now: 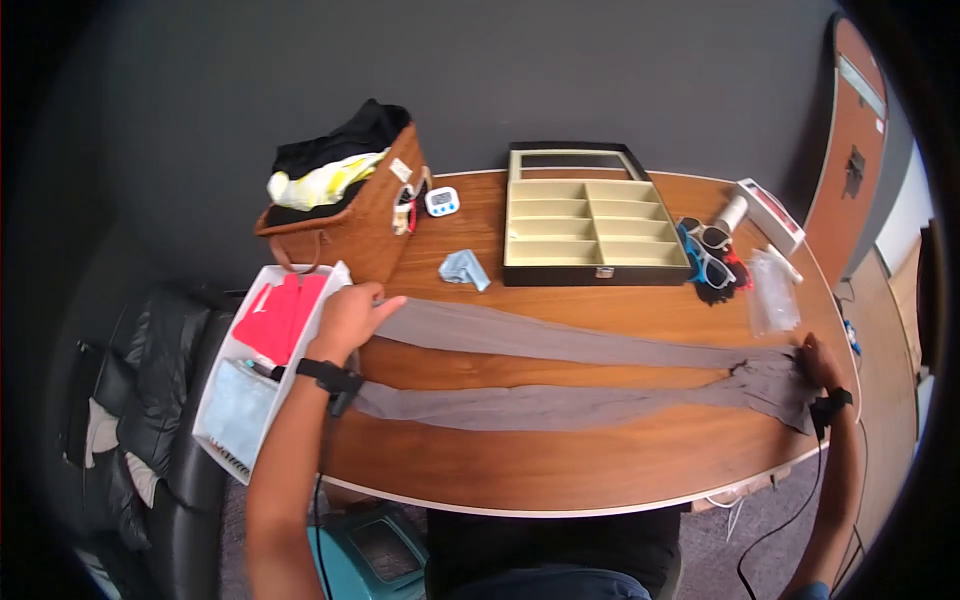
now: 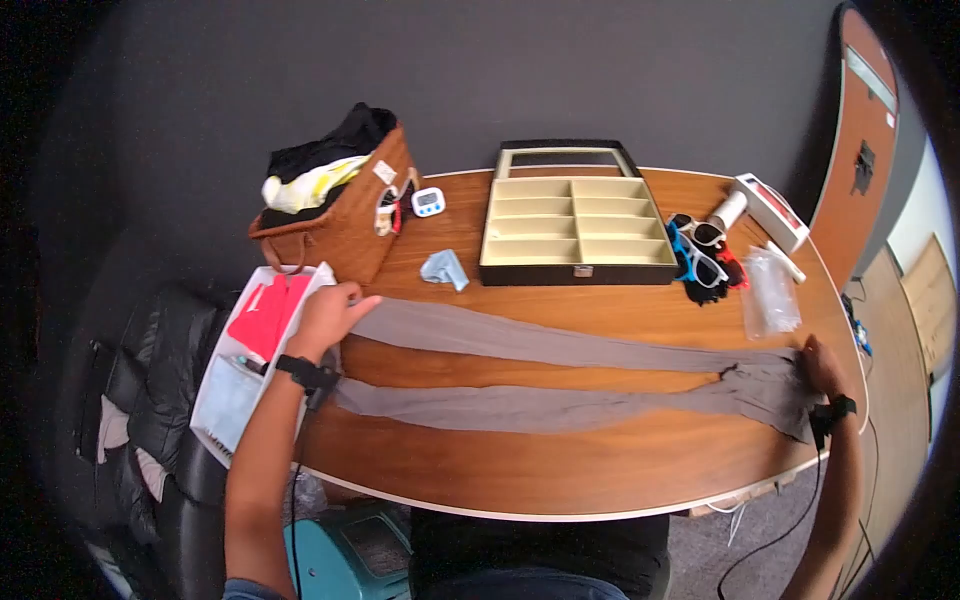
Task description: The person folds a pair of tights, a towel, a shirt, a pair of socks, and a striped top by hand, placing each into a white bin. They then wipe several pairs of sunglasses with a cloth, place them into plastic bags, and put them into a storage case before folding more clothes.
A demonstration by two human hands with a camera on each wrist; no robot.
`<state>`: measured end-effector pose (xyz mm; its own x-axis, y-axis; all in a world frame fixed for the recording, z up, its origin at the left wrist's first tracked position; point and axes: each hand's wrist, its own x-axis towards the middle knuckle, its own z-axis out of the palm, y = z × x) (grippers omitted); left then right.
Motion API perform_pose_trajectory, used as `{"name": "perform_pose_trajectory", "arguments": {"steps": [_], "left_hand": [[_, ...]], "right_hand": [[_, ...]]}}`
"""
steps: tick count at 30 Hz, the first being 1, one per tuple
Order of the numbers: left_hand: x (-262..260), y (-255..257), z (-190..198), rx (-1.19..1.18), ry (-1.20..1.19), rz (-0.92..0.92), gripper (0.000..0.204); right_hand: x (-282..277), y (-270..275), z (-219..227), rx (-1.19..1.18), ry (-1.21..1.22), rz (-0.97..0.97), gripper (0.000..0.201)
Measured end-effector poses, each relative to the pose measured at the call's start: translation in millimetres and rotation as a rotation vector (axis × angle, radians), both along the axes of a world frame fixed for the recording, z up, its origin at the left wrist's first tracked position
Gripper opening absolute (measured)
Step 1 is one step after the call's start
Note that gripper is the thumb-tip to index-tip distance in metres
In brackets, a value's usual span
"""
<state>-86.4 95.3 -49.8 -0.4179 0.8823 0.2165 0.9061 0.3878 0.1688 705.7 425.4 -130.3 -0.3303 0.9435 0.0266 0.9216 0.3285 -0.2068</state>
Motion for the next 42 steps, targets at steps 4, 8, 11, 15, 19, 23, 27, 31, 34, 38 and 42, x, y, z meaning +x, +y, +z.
{"name": "perform_pose_trajectory", "arguments": {"steps": [4, 8, 11, 15, 19, 23, 27, 31, 34, 38, 42], "left_hand": [[-2, -1, -13, 0.141, -0.068, -0.053, 0.038], [11, -34, -5, 0.148, -0.189, -0.163, 0.019], [13, -67, -14, 0.017, -0.22, -0.228, 0.017], [17, -102, -35, -0.146, -0.017, -0.314, 0.025], [26, -105, -22, -0.188, 0.078, -0.167, 0.017], [46, -112, -8, 0.191, 0.125, -0.016, 0.008], [53, -135, -25, 0.099, 0.189, 0.011, 0.014], [48, -152, -51, -0.032, 0.126, 0.07, 0.017], [44, -154, -53, 0.1, 0.086, 0.081, 0.018], [36, -148, -51, 0.292, -0.085, 0.065, 0.016], [22, -142, -61, 0.565, -0.425, 0.06, 0.014]], "right_hand": [[6, -5, -1, 0.06, 0.066, -0.079, 0.021], [-34, -65, 39, 0.355, 0.086, 0.043, 0.022], [-38, -94, 40, 0.183, 0.242, -0.01, 0.024], [-37, -123, 21, -0.142, 0.298, -0.034, 0.034], [-33, -127, 19, -0.18, 0.404, -0.06, 0.037], [2, -114, 11, -0.144, 0.252, 0.025, 0.027], [-14, -129, 32, -0.238, 0.451, -0.075, 0.018], [0, -124, 21, -0.235, 0.398, -0.053, 0.037], [-17, -135, 40, -0.224, 0.28, -0.084, 0.067], [-21, -138, 46, -0.175, 0.187, -0.064, 0.072], [-32, -143, 57, -0.21, 0.144, -0.07, 0.075]]}}
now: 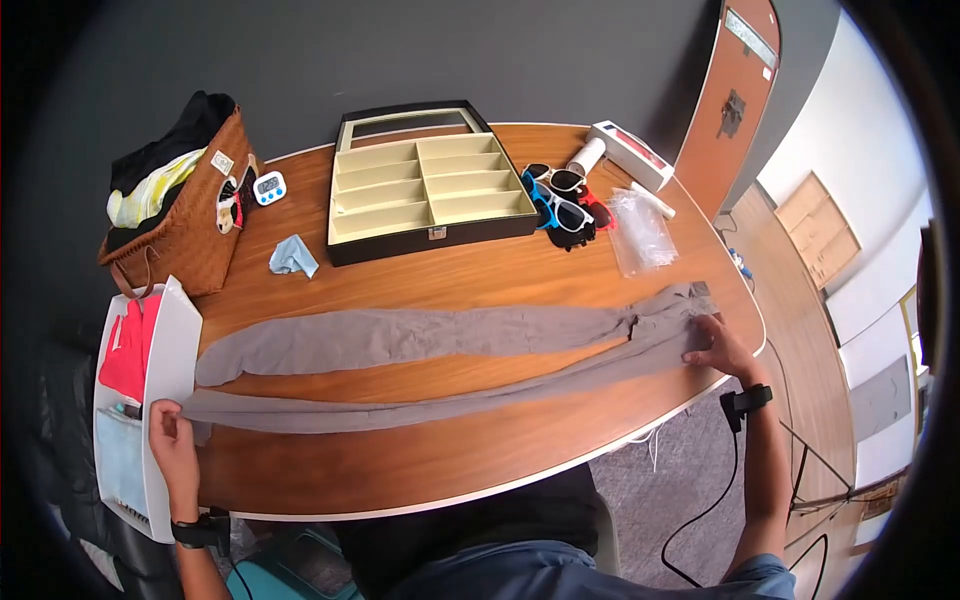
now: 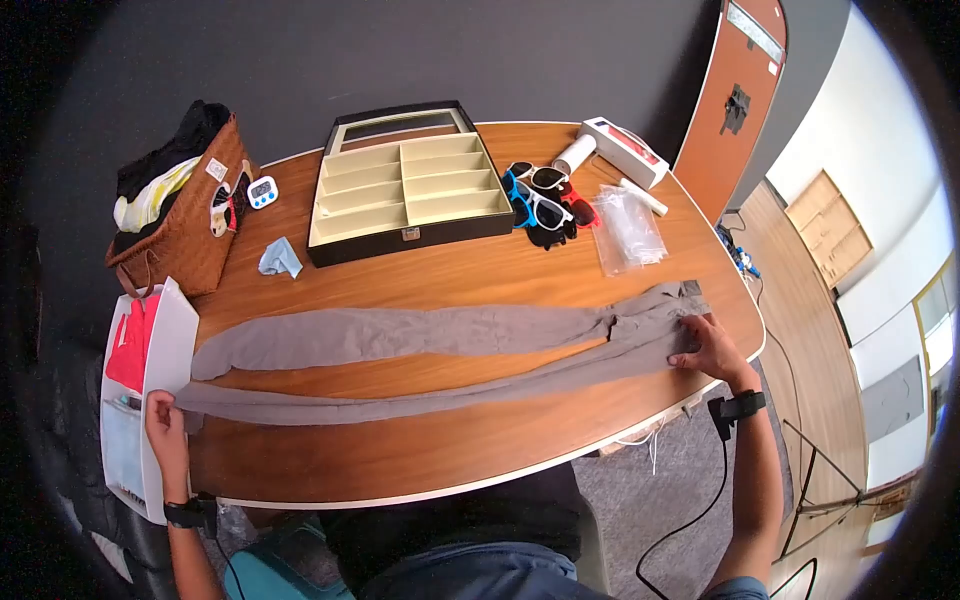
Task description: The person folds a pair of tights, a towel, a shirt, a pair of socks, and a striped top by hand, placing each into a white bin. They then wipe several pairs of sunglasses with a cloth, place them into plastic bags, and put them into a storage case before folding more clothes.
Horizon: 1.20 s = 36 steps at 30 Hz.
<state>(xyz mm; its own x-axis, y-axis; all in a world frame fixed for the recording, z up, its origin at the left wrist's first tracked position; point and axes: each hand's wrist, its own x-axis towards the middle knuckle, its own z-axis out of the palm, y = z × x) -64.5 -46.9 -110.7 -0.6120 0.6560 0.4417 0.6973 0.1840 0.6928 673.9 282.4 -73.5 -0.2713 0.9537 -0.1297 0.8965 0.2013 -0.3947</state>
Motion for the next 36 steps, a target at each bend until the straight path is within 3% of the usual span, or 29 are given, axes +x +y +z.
{"name": "perform_pose_trajectory", "arguments": {"steps": [1, 3, 5, 6, 9, 10, 11, 14, 17, 19, 21, 23, 25, 29, 33, 36], "left_hand": [[-1, 1, 2, 0.133, -0.157, -0.006, 0.014], [0, 0, 8, 0.145, -0.202, -0.012, 0.015], [-3, 0, 8, -0.178, -0.24, -0.025, 0.015], [4, 3, 8, -0.228, 0.011, -0.119, 0.012], [15, 7, 10, -0.37, 0.139, -0.142, 0.011], [22, 11, 18, -0.373, 0.12, -0.112, 0.012], [25, 14, 21, -0.38, 0.124, -0.11, 0.012], [27, 23, 26, -0.238, 0.197, -0.083, 0.01], [23, 20, 21, -0.055, 0.384, -0.056, 0.013], [19, 7, 15, -0.354, 0.458, -0.16, 0.017], [23, -3, 15, -0.479, 0.376, -0.219, 0.018], [32, -1, 24, -0.43, 0.39, -0.121, 0.013], [31, 3, 16, -0.311, 0.246, -0.104, 0.008], [27, 11, 6, -0.329, 0.184, -0.109, 0.009], [26, 8, -3, -0.412, 0.226, -0.098, 0.014], [31, 1, 8, -0.631, 0.221, -0.053, 0.03]], "right_hand": [[0, -1, 0, -0.003, 0.002, 0.002, 0.075], [0, -1, -1, 0.017, 0.005, -0.001, 0.078], [-1, -2, 1, 0.003, -0.013, -0.003, 0.076], [-4, -4, 4, -0.011, -0.036, -0.013, 0.074], [-30, -17, 17, 0.177, -0.134, 0.125, 0.066], [-56, -28, 30, 0.177, -0.09, 0.114, 0.049], [-70, -34, 28, 0.171, -0.085, 0.116, 0.049], [-107, -46, 19, -0.009, 0.272, 0.202, 0.027], [-132, -51, 4, -0.08, 0.289, 0.214, 0.022], [-138, -53, -1, -0.039, 0.284, 0.244, 0.022], [-137, -49, -5, 0.025, 0.207, 0.268, 0.024], [-144, -52, 1, 0.009, 0.182, 0.233, 0.024], [-147, -52, -3, 0.027, 0.186, 0.209, 0.024], [-147, -48, -17, 0.094, 0.193, 0.201, 0.027], [-145, -49, -15, 0.074, 0.198, 0.19, 0.032], [-139, -45, -13, 0.076, 0.157, 0.214, 0.04]]}}
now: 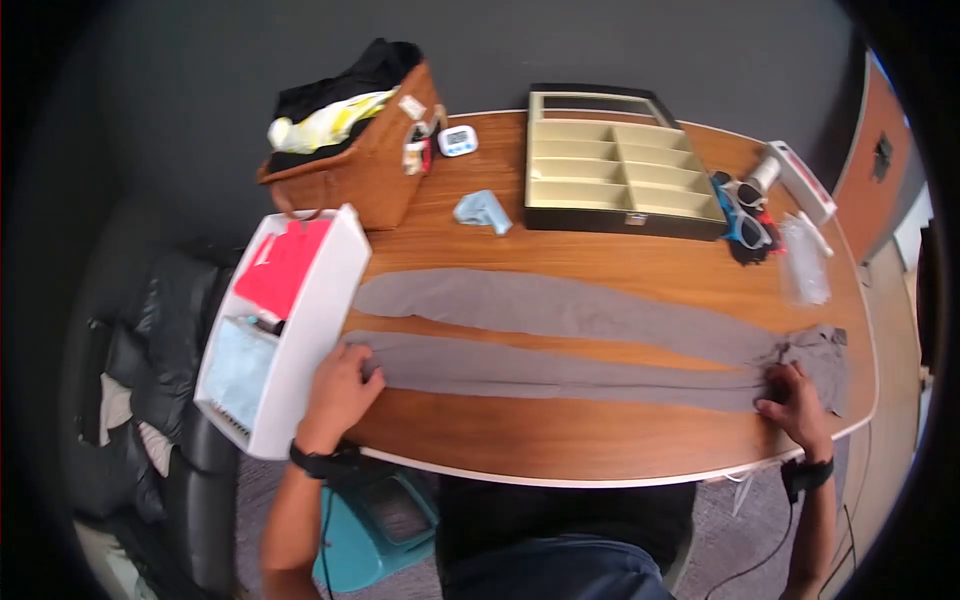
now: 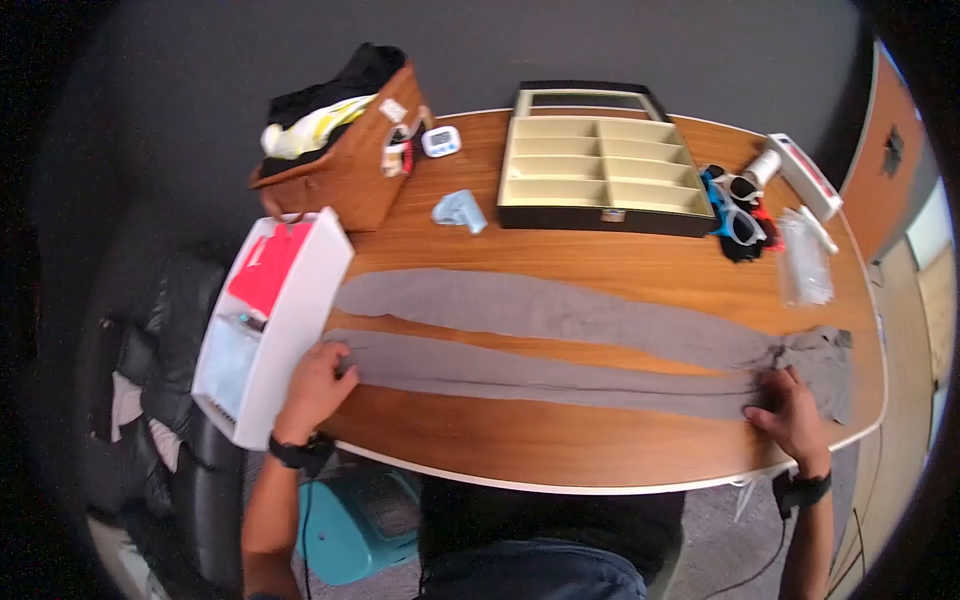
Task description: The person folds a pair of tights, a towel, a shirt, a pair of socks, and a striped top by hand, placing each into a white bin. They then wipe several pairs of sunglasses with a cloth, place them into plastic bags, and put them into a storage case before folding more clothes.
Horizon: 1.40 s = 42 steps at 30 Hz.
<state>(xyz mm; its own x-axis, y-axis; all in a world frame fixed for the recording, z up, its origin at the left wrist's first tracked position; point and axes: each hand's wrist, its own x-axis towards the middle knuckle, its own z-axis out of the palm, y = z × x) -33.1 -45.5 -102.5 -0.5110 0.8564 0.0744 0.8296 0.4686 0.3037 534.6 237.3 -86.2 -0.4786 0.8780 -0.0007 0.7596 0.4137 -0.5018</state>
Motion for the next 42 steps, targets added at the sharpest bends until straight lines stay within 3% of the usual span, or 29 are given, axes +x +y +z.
{"name": "perform_pose_trajectory", "arguments": {"steps": [3, 4, 6, 8, 9, 11, 13, 16, 19, 21, 23, 25, 26, 28, 29, 31, 34, 36, 37, 39, 40, 42], "left_hand": [[10, 0, 15, -0.073, 0.183, -0.057, 0.027], [19, 7, 21, 0.014, 0.125, -0.085, 0.024], [38, 21, 30, 0.101, 0.063, -0.118, 0.021], [58, 37, 33, 0.159, -0.199, -0.257, 0.016], [62, 42, 27, 0.162, -0.205, -0.265, 0.016], [64, 50, 9, 0.141, -0.094, -0.436, 0.015], [64, 50, 5, 0.134, -0.056, -0.436, 0.021], [62, 44, 5, 0.11, 0.038, -0.362, 0.034], [56, 32, 7, 0.069, 0.139, -0.353, 0.047], [64, 30, 17, -0.009, 0.141, -0.289, 0.051], [55, 25, 3, 0.015, 0.191, -0.32, 0.052], [52, 30, 11, 0.027, 0.06, -0.266, 0.042], [49, 36, 17, 0.04, 0.049, -0.289, 0.042], [39, 52, 33, 0.169, -0.007, -0.246, 0.03], [34, 61, 37, 0.172, -0.007, -0.251, 0.03], [28, 82, 42, 0.232, -0.015, -0.272, 0.023], [7, 111, 22, 0.215, 0.002, -0.322, 0.024], [-1, 124, 6, 0.171, 0.129, -0.371, 0.022], [-6, 126, 4, 0.172, 0.132, -0.374, 0.022], [-9, 131, 4, 0.012, -0.025, -0.278, 0.016], [-10, 132, 4, 0.006, -0.02, -0.282, 0.016], [-13, 131, 1, 0.079, -0.148, -0.172, 0.009]], "right_hand": [[-5, -4, 24, -0.075, -0.059, 0.032, 0.05], [-3, -2, 22, -0.006, -0.042, 0.12, 0.045], [-10, -3, 34, -0.098, -0.027, 0.049, 0.041], [-14, -6, 38, -0.163, 0.032, 0.016, 0.029], [-11, -4, 29, -0.159, 0.027, 0.007, 0.029], [-6, -2, 7, -0.042, 0.059, 0.196, 0.028], [-11, -8, 9, -0.038, 0.003, 0.228, 0.031], [-14, -13, 17, -0.135, -0.05, 0.097, 0.037], [-13, -12, 18, -0.099, -0.061, 0.131, 0.047], [-12, -12, 22, 0.098, -0.114, 0.316, 0.052], [-10, -12, 36, -0.078, -0.088, 0.327, 0.051], [1, 1, 47, -0.273, -0.078, 0.238, 0.045], [25, 20, 27, -0.06, 0.013, 0.279, 0.037], [42, 47, 41, -0.035, 0.024, -0.02, 0.032], [52, 65, 43, 0.105, -0.04, -0.079, 0.033], [79, 97, 36, 0.164, -0.055, -0.182, 0.041], [109, 127, 13, 0.215, -0.054, -0.154, 0.042], [119, 134, 2, 0.156, -0.282, -0.187, 0.038], [124, 139, -2, 0.156, -0.28, -0.191, 0.038], [127, 145, -6, 0.097, -0.356, -0.169, 0.029], [126, 142, -6, 0.092, -0.351, -0.172, 0.029], [123, 133, 0, 0.075, -0.037, -0.241, 0.021]]}}
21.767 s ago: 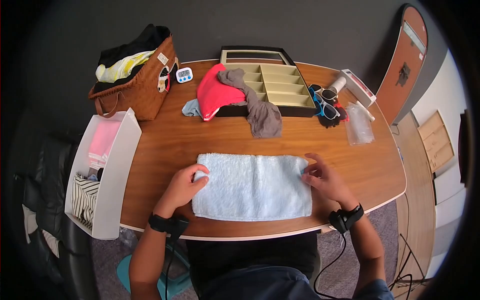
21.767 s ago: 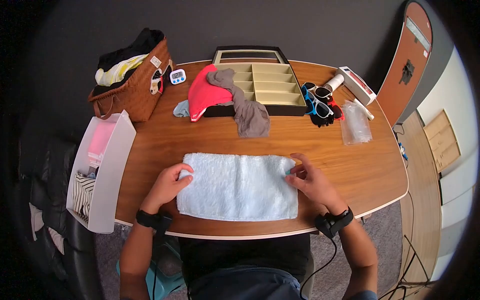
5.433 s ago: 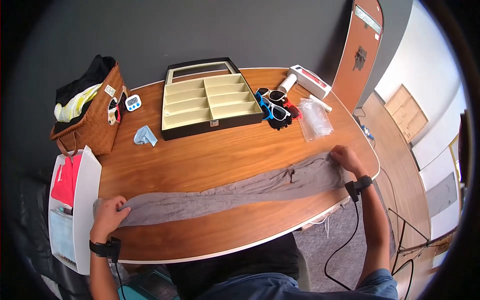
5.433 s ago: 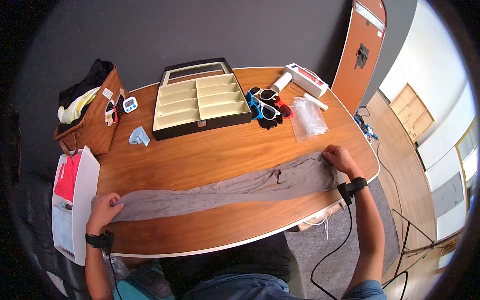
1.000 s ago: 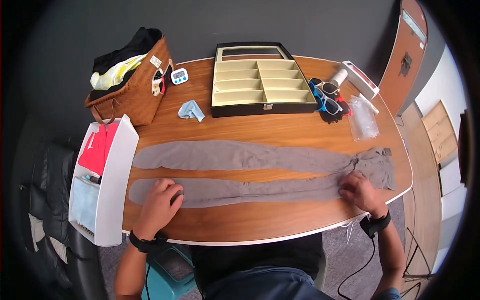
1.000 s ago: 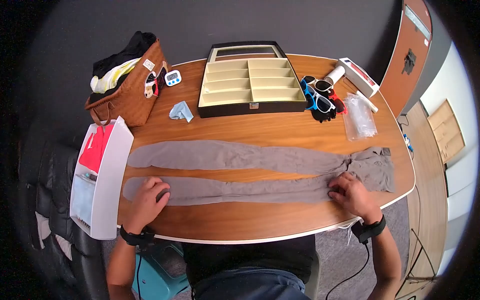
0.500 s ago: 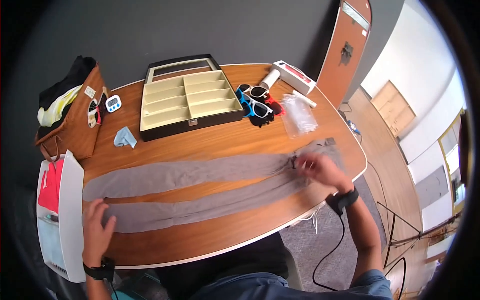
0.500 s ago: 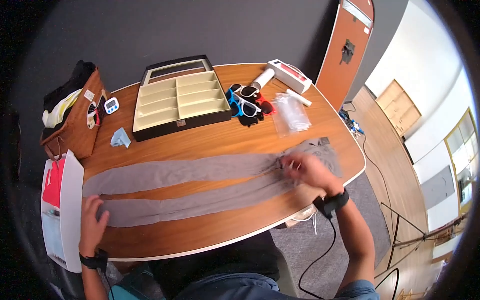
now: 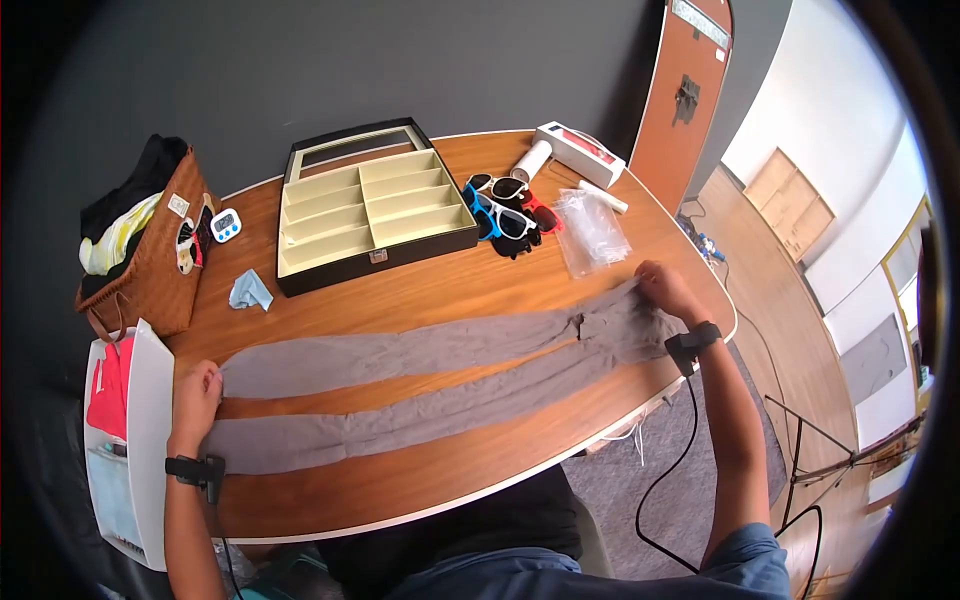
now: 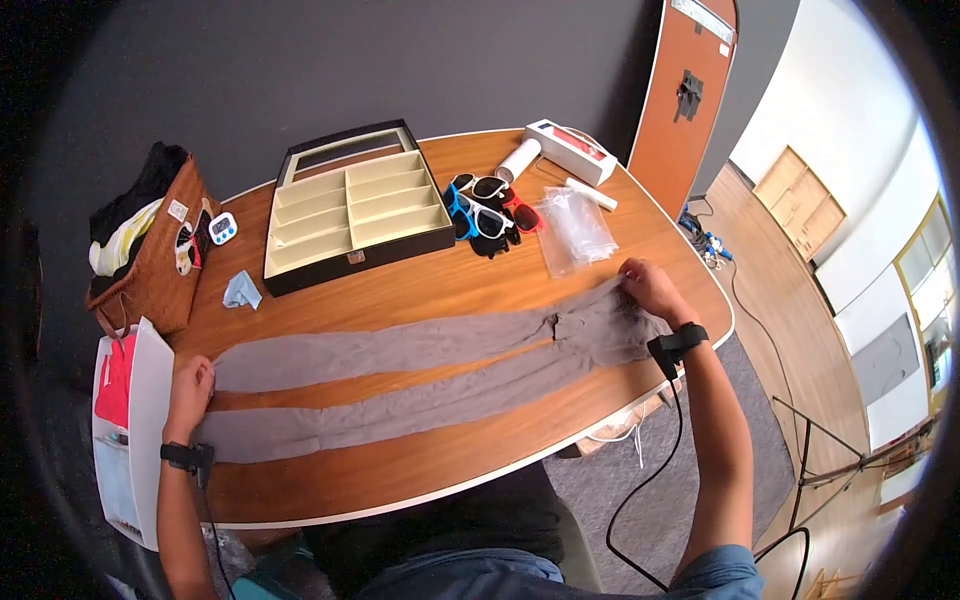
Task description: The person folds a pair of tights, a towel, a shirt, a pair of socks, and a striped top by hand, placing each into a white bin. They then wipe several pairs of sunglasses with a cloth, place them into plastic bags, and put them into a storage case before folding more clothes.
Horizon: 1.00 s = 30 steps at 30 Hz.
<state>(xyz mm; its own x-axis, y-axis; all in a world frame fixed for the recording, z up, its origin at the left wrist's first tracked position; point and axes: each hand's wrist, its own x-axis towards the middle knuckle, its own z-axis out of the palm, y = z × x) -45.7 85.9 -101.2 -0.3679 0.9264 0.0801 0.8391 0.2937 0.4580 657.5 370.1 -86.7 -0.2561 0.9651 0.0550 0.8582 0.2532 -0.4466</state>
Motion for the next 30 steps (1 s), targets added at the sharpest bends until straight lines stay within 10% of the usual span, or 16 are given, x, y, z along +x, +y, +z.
{"name": "perform_pose_trajectory", "arguments": {"steps": [3, 9, 13, 17, 19, 30], "left_hand": [[-21, 2, -19, 0.307, -0.015, 0.076, 0.008], [-32, 9, -28, 0.198, 0.075, 0.103, 0.005], [38, 10, 20, 0.496, 0.387, -0.054, 0.006], [111, 12, 49, 0.012, -0.293, -0.321, 0.01], [146, 28, 52, -0.012, -0.235, -0.561, 0.011], [324, 207, -15, 0.228, -0.166, -0.991, 0.023]], "right_hand": [[-1, -3, 6, -0.004, 0.226, -0.172, 0.018], [-15, -9, -10, 0.341, 0.055, -0.18, 0.021], [-36, -53, 19, 0.142, 0.124, -0.009, 0.021], [-42, -84, 12, -0.043, 0.061, 0.164, 0.02], [-43, -90, 6, -0.048, 0.073, 0.154, 0.02], [-62, -91, 8, -0.116, 0.077, 0.259, 0.023]]}}
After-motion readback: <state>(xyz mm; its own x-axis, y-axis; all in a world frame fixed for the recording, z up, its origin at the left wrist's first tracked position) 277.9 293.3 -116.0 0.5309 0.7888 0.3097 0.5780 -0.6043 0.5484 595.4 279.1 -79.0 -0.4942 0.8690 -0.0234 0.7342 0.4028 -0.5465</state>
